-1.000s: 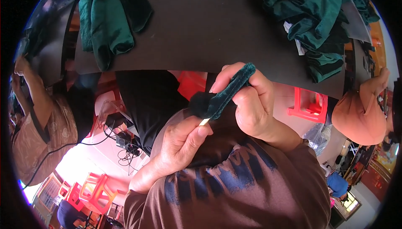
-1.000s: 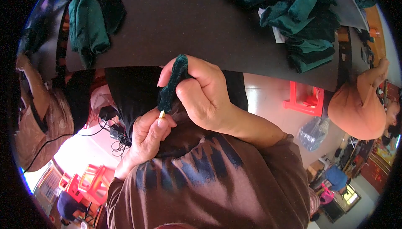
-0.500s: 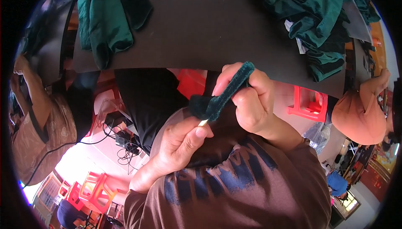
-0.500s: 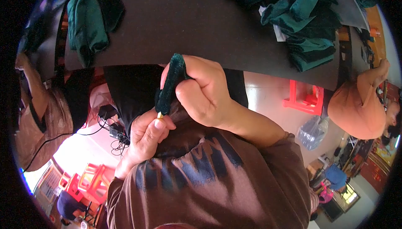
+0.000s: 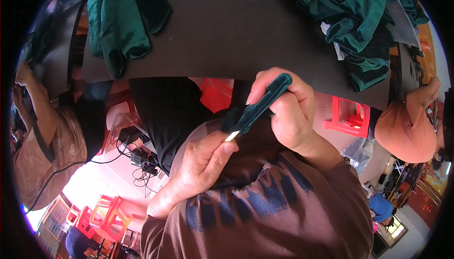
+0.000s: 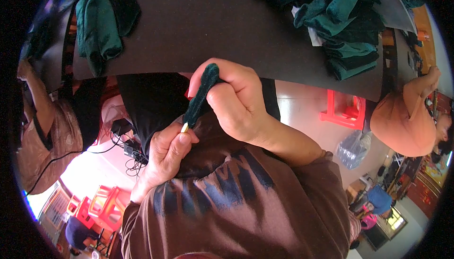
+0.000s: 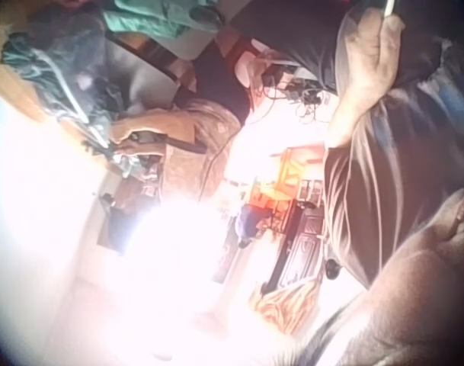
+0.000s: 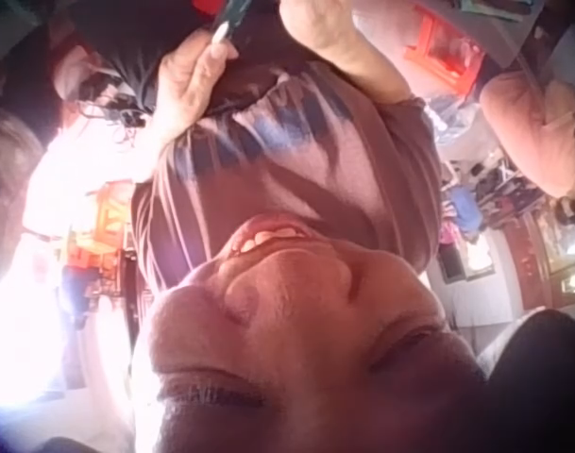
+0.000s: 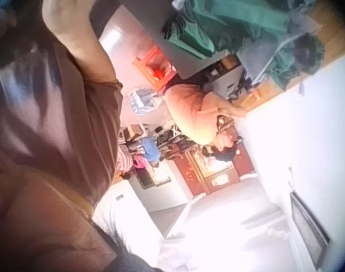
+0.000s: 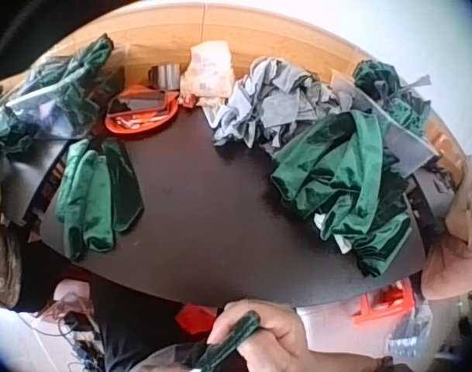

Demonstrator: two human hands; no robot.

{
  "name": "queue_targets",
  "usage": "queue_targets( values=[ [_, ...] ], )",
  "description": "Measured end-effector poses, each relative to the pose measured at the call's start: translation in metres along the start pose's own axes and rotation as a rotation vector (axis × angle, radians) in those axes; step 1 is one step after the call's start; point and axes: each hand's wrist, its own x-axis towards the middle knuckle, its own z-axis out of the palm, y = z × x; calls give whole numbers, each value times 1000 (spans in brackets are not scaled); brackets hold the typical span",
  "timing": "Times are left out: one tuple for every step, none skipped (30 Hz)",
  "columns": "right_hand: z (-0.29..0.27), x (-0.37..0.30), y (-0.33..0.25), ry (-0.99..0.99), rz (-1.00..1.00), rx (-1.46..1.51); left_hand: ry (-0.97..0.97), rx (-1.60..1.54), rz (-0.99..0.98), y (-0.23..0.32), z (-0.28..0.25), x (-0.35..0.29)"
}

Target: Turning green fabric pieces inside out using a wooden stick.

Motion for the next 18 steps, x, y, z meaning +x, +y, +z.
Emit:
queue_targets(
  values=[
    [0, -1, 2, -20, -5, -4, -4, 4, -9, 0, 0, 0],
    [0, -1, 4, -41, -9, -8, -7, 6, -18, 1, -1, 0],
    [0, -1, 3, -42, -9, -8, -6, 6, -18, 1, -1, 0],
    [0, -1, 2, -60, 0, -9, -3, 36, 33, 2, 0, 1],
    [-1, -2, 1, -76, 8, -11, -2, 66, 85, 3, 0, 2],
    [-2, -2, 1, -76, 9, -12, -3, 65, 85, 3, 0, 2],
    [-3, -3, 3, -106, -36, 3, -5, 60, 114, 4, 1, 2],
    [-5, -3, 4, -134, -82, 17, -7, 54, 145, 4, 1, 3],
    [-4, -4, 6, -121, -92, 36, -9, 54, 146, 4, 2, 3],
    [-1, -5, 7, -119, -93, 35, -9, 49, 149, 4, 2, 3],
    [3, -6, 8, -89, -103, 7, -5, 44, 152, 3, 2, 1],
    [4, -6, 8, -60, -112, -20, -4, 45, 151, 2, 2, 1],
    [3, -6, 8, -82, -137, -32, -2, -4, 143, 0, 2, 0],
    [3, -6, 8, -81, -136, -33, -4, -54, 135, -1, 3, -1],
    [4, -7, 8, -71, -174, -48, -6, -55, 135, -2, 2, -2],
    [4, -7, 8, -62, -212, -63, 7, -91, 92, -3, 2, -3],
    [4, -6, 8, -64, -213, -62, 23, -125, 49, -3, 2, -3],
    [4, -5, 7, -59, -169, -67, 25, -124, 49, -4, 3, -3]
  ],
)
